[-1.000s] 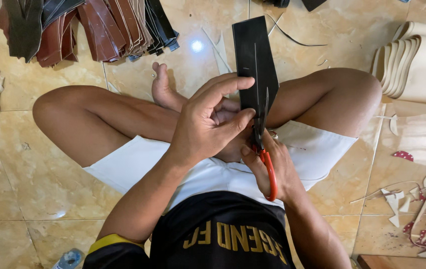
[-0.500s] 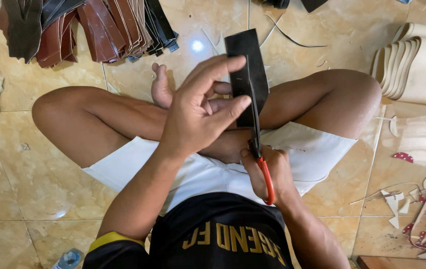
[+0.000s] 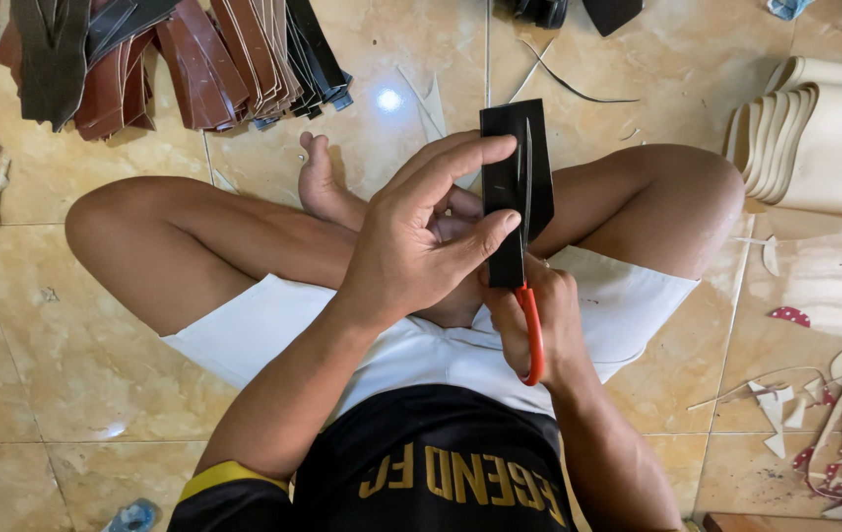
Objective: The person sits cross-legged on a tiled floor and uses red-handled scissors to cut black leather pieces along pre-drawn white lines. They repeatedly pick up leather pieces, cut them into specific shapes, and place the finished pieces into a pile on the floor.
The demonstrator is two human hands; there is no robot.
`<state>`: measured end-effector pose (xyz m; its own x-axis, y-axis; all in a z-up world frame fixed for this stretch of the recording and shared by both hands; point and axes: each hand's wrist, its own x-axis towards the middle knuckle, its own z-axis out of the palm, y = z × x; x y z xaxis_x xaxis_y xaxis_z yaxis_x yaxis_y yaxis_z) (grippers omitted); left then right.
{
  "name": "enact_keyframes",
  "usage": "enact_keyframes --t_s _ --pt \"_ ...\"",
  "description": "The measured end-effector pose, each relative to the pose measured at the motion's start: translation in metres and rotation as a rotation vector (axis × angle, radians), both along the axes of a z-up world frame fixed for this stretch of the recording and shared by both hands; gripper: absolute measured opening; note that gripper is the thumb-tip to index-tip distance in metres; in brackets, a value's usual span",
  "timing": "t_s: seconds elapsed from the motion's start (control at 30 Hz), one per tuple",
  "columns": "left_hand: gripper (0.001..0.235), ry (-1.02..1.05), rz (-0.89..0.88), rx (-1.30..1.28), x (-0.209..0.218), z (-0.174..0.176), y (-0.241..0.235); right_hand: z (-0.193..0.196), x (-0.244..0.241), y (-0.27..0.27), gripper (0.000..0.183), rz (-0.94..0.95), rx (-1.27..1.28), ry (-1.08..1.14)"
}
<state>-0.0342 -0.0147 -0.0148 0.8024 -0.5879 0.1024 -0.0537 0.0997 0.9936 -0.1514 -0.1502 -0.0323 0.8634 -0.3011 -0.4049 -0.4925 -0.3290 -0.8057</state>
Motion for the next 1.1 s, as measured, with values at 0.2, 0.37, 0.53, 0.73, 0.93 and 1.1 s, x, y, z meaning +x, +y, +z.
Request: enact_keyframes --t_s 0.2,0.37,0.53,0.73,0.93,1.1 --pt "0.043 0.051 -0.007 -0.086 0.001 -0.007 0.0 -0.015 -0.012 0.007 0.022 -0.012 -0.065 -0.041" --pt "0.047 0.118 -0.005 -0.034 0.003 -0.01 -0.001 -0.019 -0.014 0.007 0.023 -0.019 -0.024 -0.044" --pt "0.045 0.11 -0.032 -0.02 -0.005 -0.015 -0.006 -0.027 -0.016 0.003 0.028 -0.015 -0.048 -0.065" --pt "0.045 0.106 -0.043 -0.013 -0.003 -0.031 0.0 -0.039 -0.022 0.009 0.048 -0.256 0.148 0.271" --pt "0.065 0.271 0.197 -0.248 0.032 -0.065 0.059 -0.074 -0.035 -0.014 0.036 -0.212 0.652 0.138" --pt "0.039 -0.053 0.582 0.003 0.122 -0.065 0.174 -0.089 -0.04 -0.016 0.036 -0.394 0.597 0.287"
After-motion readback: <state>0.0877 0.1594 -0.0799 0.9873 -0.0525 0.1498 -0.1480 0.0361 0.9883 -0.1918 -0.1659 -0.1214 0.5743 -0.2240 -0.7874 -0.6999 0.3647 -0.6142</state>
